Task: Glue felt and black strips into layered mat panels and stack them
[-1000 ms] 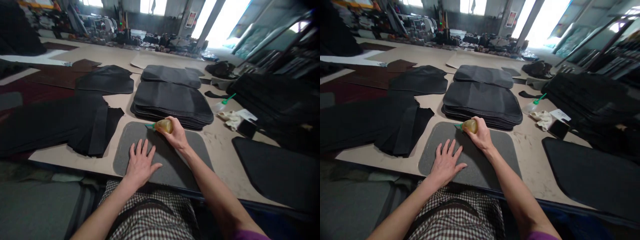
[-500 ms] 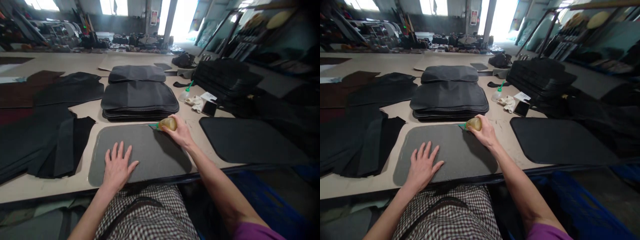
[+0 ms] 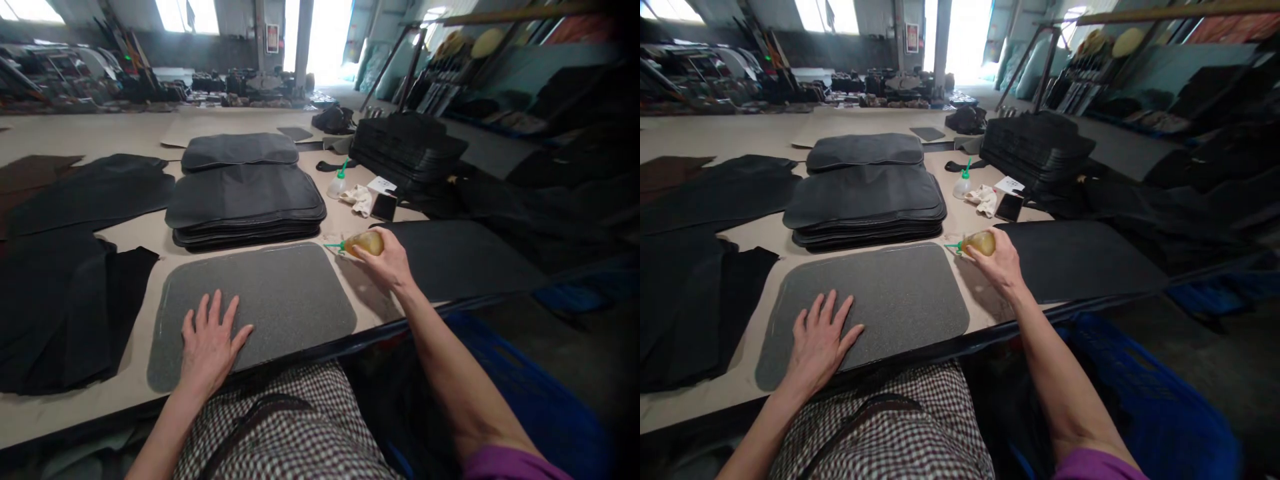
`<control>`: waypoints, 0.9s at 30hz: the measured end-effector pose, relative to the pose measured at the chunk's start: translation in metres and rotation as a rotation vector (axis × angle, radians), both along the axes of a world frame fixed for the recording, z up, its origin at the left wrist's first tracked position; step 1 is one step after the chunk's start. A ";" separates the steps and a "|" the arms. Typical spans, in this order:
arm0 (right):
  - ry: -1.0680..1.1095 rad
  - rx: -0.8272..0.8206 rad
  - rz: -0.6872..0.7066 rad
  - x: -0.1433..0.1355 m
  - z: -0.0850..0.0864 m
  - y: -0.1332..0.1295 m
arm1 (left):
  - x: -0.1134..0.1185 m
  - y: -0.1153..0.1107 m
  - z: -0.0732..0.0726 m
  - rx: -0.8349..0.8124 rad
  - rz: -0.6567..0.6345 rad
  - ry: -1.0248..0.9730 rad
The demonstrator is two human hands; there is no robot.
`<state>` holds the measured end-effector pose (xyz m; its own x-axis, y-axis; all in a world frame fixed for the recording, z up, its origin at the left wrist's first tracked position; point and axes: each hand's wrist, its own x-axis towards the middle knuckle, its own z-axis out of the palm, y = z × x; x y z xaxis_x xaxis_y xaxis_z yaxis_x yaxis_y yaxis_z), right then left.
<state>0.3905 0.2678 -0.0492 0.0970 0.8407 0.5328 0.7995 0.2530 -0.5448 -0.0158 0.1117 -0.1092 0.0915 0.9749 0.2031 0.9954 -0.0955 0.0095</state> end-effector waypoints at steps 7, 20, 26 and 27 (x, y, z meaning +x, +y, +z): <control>0.498 -0.142 0.083 -0.027 0.030 -0.047 | -0.032 -0.002 0.033 -0.128 -0.024 -0.613; 0.148 -0.325 1.050 -0.251 0.025 -0.120 | -0.127 0.007 0.072 -0.342 -0.220 -0.281; -0.008 -0.222 1.109 -0.289 0.019 -0.124 | -0.129 0.005 0.072 -0.343 -0.239 -0.195; -0.020 -0.224 1.116 -0.288 0.020 -0.124 | -0.129 0.005 0.071 -0.341 -0.235 -0.198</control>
